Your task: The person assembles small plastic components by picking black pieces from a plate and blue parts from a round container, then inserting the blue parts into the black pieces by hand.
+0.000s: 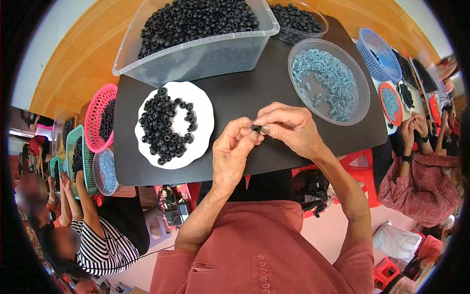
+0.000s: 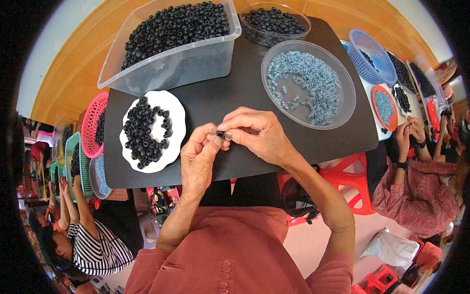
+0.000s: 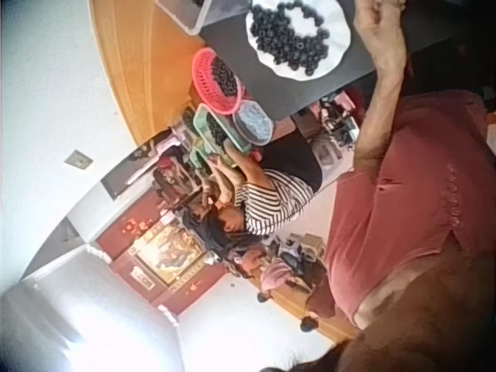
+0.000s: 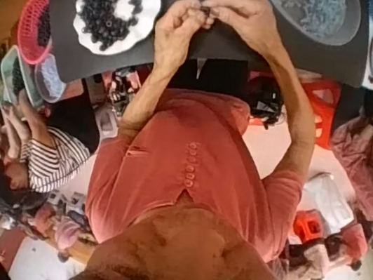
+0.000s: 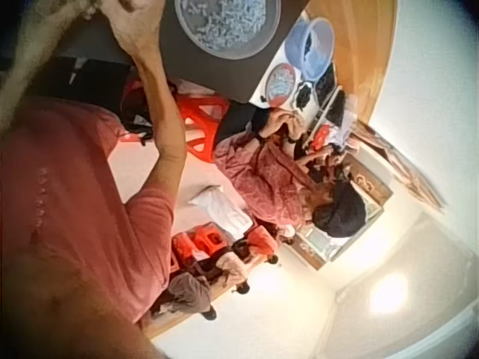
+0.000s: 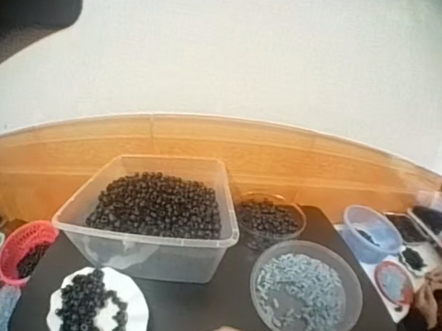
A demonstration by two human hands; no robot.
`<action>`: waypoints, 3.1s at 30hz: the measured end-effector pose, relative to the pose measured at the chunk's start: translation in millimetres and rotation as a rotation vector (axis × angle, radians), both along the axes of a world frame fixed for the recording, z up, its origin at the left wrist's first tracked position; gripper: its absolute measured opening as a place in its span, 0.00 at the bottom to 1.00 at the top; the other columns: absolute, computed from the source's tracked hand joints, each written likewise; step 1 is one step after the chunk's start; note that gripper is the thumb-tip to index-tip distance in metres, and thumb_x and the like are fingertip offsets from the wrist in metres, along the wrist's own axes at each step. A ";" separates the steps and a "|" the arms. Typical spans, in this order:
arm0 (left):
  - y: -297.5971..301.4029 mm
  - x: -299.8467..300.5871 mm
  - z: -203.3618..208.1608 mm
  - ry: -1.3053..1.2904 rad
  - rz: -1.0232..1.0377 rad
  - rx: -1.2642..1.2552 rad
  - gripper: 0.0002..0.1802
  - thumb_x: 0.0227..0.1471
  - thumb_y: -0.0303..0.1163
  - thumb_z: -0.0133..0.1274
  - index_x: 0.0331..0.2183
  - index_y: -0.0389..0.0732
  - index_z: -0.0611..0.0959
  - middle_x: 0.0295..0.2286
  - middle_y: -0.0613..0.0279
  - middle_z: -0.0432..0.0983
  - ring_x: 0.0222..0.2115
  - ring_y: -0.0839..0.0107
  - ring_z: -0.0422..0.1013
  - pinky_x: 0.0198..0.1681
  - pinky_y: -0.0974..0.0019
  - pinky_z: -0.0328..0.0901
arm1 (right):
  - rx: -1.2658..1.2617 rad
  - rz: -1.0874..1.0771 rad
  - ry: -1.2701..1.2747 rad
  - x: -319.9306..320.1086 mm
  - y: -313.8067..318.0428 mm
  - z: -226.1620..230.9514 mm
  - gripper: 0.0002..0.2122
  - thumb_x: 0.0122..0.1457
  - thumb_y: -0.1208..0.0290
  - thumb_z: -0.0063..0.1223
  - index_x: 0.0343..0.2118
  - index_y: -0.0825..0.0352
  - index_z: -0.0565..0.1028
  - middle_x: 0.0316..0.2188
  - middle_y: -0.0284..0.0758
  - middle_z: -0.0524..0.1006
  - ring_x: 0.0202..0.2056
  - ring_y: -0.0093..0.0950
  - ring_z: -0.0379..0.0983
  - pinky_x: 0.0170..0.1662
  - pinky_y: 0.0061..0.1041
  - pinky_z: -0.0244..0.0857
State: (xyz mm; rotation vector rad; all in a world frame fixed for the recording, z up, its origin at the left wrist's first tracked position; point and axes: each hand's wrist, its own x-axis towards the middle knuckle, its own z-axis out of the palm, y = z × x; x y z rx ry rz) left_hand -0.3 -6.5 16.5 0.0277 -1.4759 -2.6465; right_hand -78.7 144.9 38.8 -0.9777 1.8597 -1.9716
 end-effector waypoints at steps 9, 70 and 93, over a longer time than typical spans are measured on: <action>-3.1 -3.1 6.4 -0.029 -0.069 -0.010 0.10 0.53 0.22 0.49 0.40 0.35 0.75 0.30 0.65 0.73 0.32 0.79 0.69 0.39 0.75 0.65 | -0.145 0.076 -0.242 5.5 2.8 -5.8 0.09 0.51 0.85 0.53 0.37 0.72 0.73 0.33 0.34 0.72 0.32 0.19 0.69 0.35 0.18 0.65; -2.6 -2.7 6.9 -0.050 -0.111 0.023 0.07 0.53 0.22 0.46 0.37 0.35 0.73 0.26 0.59 0.74 0.29 0.76 0.69 0.38 0.71 0.65 | 0.759 -0.494 0.589 -86.6 91.1 26.1 0.06 0.42 0.77 0.56 0.26 0.67 0.75 0.22 0.36 0.76 0.27 0.30 0.74 0.33 0.27 0.67; -4.7 -0.5 1.9 -0.043 -0.098 0.119 0.06 0.54 0.21 0.45 0.36 0.32 0.73 0.27 0.62 0.74 0.29 0.78 0.70 0.38 0.76 0.65 | 0.537 -0.133 0.917 10.9 -9.1 46.8 0.07 0.41 0.76 0.55 0.25 0.66 0.69 0.23 0.34 0.69 0.30 0.32 0.66 0.37 0.30 0.58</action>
